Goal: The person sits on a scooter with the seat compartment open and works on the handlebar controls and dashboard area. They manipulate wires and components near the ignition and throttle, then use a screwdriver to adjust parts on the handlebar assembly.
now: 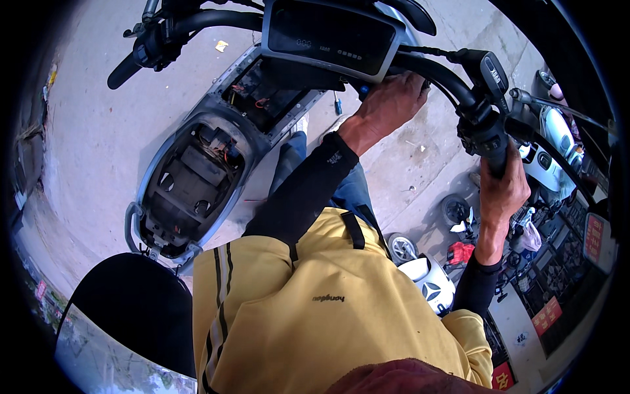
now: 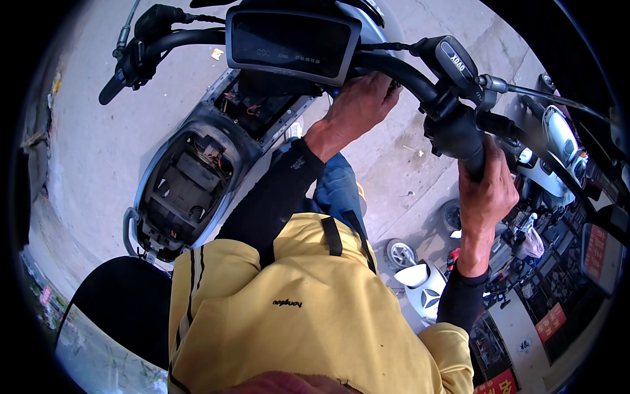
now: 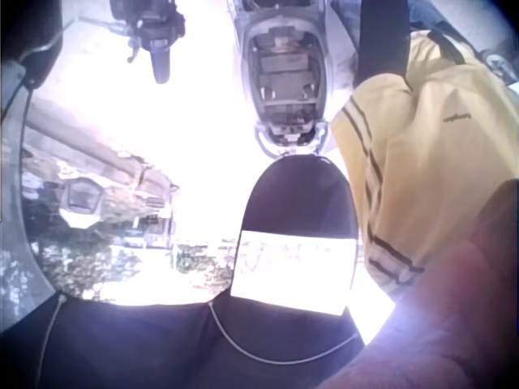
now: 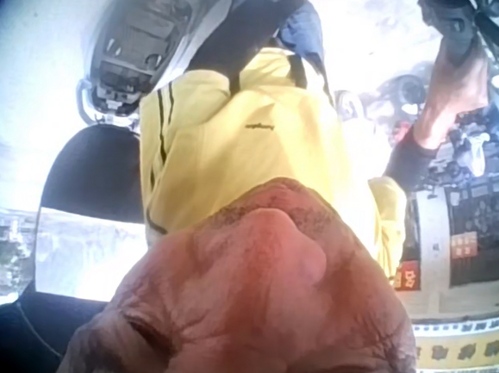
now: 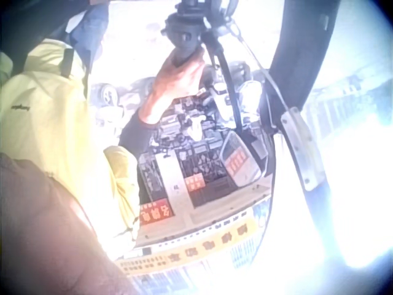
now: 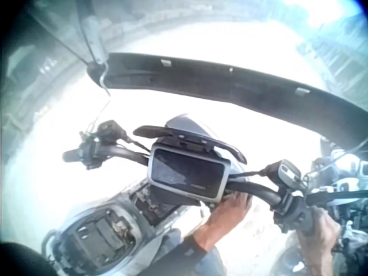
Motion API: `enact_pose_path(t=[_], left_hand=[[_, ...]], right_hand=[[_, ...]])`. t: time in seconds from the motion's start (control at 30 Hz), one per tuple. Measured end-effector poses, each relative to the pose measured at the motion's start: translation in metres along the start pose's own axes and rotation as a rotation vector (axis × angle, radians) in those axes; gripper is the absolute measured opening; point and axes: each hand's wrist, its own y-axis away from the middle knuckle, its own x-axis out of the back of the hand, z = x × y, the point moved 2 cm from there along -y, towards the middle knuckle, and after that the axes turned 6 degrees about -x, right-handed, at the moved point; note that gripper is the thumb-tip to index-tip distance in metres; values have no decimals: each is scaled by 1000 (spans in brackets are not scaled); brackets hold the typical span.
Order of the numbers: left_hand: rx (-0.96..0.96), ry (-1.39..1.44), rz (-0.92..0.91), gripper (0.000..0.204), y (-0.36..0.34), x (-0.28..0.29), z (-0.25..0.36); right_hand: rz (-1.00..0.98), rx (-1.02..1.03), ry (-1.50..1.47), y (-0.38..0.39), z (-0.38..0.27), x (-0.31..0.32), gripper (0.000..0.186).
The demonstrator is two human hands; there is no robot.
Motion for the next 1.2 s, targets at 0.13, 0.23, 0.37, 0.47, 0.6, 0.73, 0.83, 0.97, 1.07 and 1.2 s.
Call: enact_pose_path(t=[0.13,0.23,0.37,0.47,0.6,0.73,0.83,0.97,1.07,1.2], left_hand=[[-11,-17,17,26,0,1,1],[-12,-16,6,27,0,1,0],[-24,-40,16,28,0,2,1],[-45,-53,37,27,0,1,0],[-44,-56,45,27,0,0,0],[-41,-46,38,26,0,0,0],[-28,-31,24,26,0,0,1],[-13,27,2,24,-2,4,1],[-2,58,-8,23,-3,6,3],[26,100,-41,23,-5,9,4]], right_hand=[[-3,3,-3,0,-2,1,56],[8,23,-7,-2,-3,2,57],[21,35,3,-3,-5,2,58],[21,33,5,-2,-5,2,57],[19,29,7,-2,-5,2,57],[31,34,-4,-2,-5,1,56],[42,40,-19,-2,-4,1,54],[36,21,-28,-2,-5,0,52],[49,36,-42,-3,-5,1,50],[51,43,-36,-4,-6,3,48]])
